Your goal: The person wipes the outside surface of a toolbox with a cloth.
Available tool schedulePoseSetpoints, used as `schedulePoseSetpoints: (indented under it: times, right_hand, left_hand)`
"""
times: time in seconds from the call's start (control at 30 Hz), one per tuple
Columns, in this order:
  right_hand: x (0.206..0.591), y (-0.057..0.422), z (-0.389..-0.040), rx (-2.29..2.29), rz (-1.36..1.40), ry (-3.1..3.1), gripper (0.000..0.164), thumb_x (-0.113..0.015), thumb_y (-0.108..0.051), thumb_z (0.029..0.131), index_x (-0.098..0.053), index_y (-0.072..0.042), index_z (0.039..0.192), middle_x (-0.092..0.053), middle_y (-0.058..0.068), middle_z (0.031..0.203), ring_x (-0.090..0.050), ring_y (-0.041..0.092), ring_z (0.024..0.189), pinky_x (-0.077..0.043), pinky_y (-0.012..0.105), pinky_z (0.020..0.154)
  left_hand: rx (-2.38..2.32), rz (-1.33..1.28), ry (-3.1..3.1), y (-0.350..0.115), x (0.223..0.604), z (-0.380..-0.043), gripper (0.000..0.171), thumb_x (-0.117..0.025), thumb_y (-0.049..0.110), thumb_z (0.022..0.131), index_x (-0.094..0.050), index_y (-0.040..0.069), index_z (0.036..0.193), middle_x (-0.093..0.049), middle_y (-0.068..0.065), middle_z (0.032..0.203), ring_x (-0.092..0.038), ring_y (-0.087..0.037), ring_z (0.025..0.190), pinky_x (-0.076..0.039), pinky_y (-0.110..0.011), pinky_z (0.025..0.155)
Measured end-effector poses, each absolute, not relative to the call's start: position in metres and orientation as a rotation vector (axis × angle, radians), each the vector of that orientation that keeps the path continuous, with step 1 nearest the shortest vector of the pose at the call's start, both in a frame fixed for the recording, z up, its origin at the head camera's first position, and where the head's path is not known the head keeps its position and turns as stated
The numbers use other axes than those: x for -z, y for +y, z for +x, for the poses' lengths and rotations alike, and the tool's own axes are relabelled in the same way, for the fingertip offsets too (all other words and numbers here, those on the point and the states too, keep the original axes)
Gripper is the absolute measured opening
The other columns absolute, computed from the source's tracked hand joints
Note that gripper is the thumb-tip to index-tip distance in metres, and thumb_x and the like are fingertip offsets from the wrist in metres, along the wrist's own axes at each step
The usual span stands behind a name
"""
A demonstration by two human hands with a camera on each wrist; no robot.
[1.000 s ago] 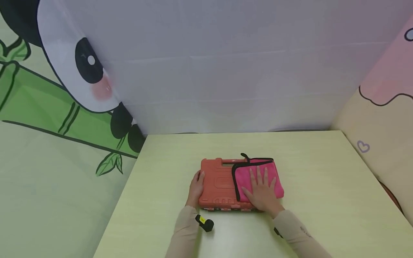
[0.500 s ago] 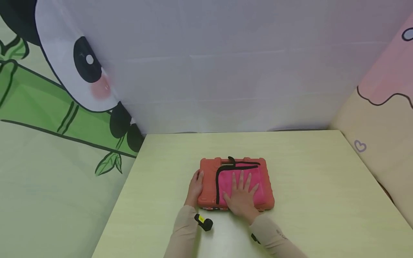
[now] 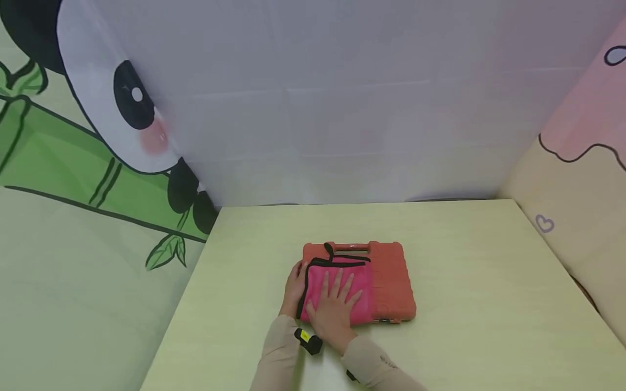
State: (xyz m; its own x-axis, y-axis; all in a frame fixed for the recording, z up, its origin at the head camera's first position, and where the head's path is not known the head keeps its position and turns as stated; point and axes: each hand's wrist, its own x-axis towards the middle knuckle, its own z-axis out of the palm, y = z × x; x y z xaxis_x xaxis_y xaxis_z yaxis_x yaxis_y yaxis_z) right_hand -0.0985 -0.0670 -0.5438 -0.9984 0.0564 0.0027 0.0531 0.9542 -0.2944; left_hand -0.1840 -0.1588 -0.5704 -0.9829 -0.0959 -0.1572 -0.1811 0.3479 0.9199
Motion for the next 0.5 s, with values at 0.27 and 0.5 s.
schedulePoseSetpoints:
  times: [0.27,0.5]
  right_hand:
    - [0.548,-0.085,-0.094,-0.379,-0.091,-2.991,0.073,-0.042,-0.048,0.088,-0.024,-0.009,0.146,-0.016,0.023,0.151,-0.006,0.053,0.136,-0.010,0.073,0.100]
    - [0.554,-0.086,-0.087,-0.339,-0.067,-2.926,0.074,-0.040,-0.052,0.087,-0.028,-0.010,0.145,-0.018,0.022,0.151,-0.010,0.052,0.136,-0.013,0.073,0.100]
  left_hand:
    - [-1.768,-0.164,2.505,-0.168,0.571,-0.179,0.045,-0.038,0.031,0.099,-0.044,0.004,0.135,-0.049,-0.021,0.133,-0.045,-0.036,0.123,-0.036,-0.050,0.103]
    - [-1.725,-0.109,2.544,-0.176,0.570,-0.175,0.045,-0.038,0.030,0.099,-0.044,0.005,0.136,-0.049,-0.020,0.134,-0.045,-0.036,0.124,-0.036,-0.050,0.103]
